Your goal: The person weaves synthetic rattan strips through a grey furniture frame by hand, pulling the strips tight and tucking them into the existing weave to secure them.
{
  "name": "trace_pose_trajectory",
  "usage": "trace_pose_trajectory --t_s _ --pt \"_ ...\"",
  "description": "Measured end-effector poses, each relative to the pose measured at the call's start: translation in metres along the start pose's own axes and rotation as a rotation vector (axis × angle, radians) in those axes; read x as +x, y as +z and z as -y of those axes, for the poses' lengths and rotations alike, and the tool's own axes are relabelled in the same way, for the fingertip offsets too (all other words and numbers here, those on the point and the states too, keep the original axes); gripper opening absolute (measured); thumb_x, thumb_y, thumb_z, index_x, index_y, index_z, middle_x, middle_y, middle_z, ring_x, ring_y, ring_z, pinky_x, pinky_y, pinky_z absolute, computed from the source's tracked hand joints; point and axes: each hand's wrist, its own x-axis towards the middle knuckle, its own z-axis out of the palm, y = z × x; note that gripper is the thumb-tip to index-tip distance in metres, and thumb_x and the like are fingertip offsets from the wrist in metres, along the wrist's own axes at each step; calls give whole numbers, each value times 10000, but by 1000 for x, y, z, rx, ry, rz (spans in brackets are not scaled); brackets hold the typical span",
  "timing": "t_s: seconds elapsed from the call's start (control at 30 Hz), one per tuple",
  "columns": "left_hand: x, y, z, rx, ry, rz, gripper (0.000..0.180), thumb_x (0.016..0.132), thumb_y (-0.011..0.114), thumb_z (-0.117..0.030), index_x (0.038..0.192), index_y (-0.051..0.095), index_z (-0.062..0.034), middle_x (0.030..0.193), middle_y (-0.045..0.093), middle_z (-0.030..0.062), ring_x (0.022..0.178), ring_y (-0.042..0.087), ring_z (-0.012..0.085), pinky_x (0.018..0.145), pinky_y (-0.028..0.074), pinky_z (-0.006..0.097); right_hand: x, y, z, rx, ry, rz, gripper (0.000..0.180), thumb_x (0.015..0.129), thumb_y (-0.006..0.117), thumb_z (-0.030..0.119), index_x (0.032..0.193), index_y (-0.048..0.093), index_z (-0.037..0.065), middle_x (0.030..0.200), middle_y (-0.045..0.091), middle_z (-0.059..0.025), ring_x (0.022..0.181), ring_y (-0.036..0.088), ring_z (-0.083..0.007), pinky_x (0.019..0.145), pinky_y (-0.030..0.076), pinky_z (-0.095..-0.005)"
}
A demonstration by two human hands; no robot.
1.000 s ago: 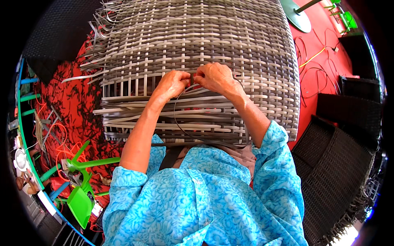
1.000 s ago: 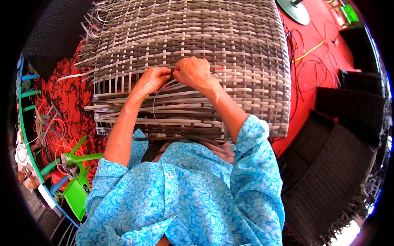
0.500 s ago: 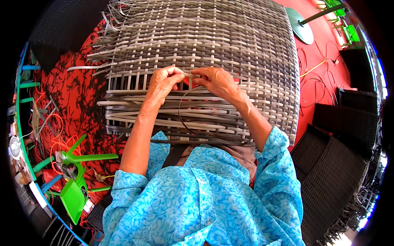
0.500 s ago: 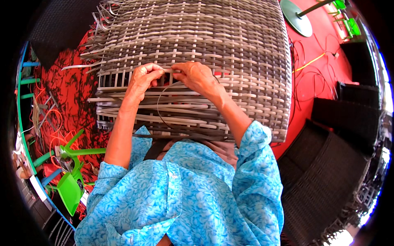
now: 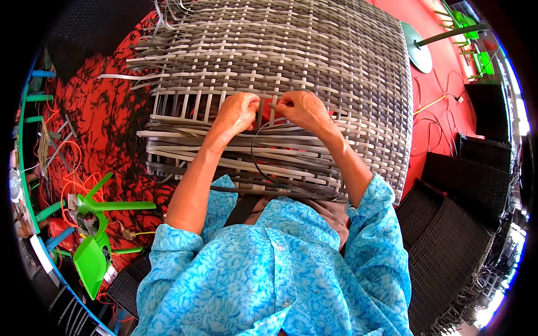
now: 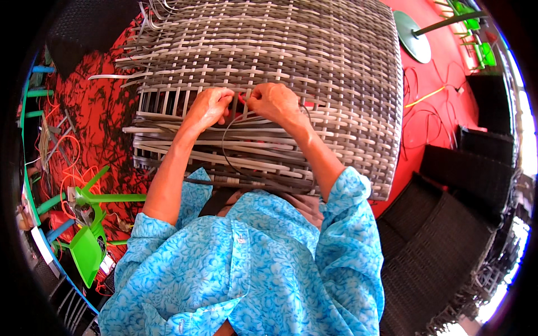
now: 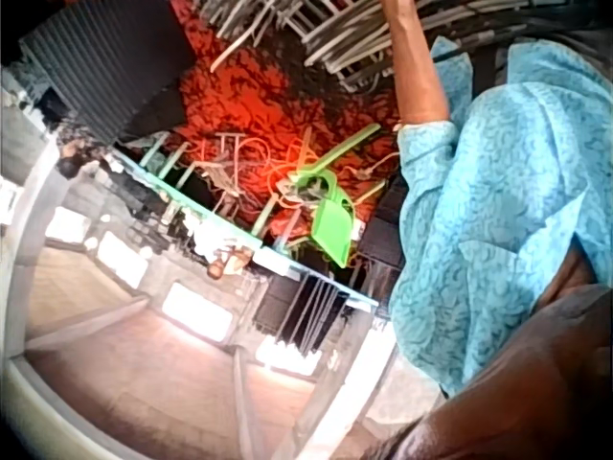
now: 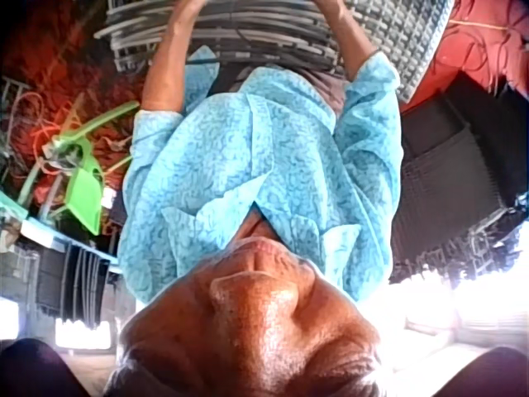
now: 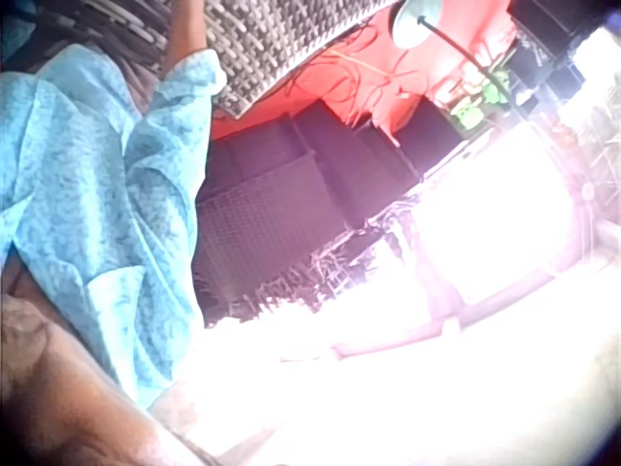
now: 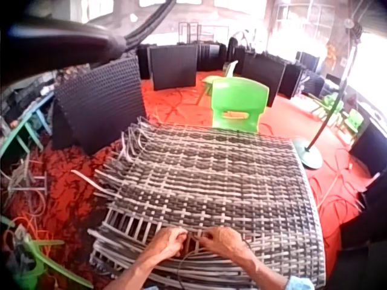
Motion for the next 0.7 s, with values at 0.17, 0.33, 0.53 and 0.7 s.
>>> trace_pose_trajectory --t_s 0.17,0.33,0.53,0.7 --pt "10 0 8 61 -6 81 270 881 469 -114 1082 592 18 570 568 52 438 536 124 445 417 276 9 5 11 -152 29 30 225 724 617 310 771 662 95 662 641 -83 642 622 -259 630 484 -367" --pt "11 -6 13 -225 -121 104 193 872 510 -147 953 622 -13 551 551 12 408 485 76 364 335 221 6 5 7 -74 -46 -15 214 761 649 338 798 670 129 743 667 -104 719 650 -291 640 504 -391" --pt "3 -15 23 -462 -105 -118 136 823 584 -168 808 615 -36 588 563 22 400 479 73 343 306 213 -5 0 21 -72 -127 -35 283 830 622 303 1039 609 114 745 646 -88 646 616 -231 601 472 -353" --pt "-7 -34 40 -572 -46 -205 105 840 602 -184 818 607 -82 625 562 -1 450 494 65 388 325 199 7 14 27 54 -232 -61 242 850 588 285 1012 636 111 766 645 -121 689 618 -259 637 477 -366"
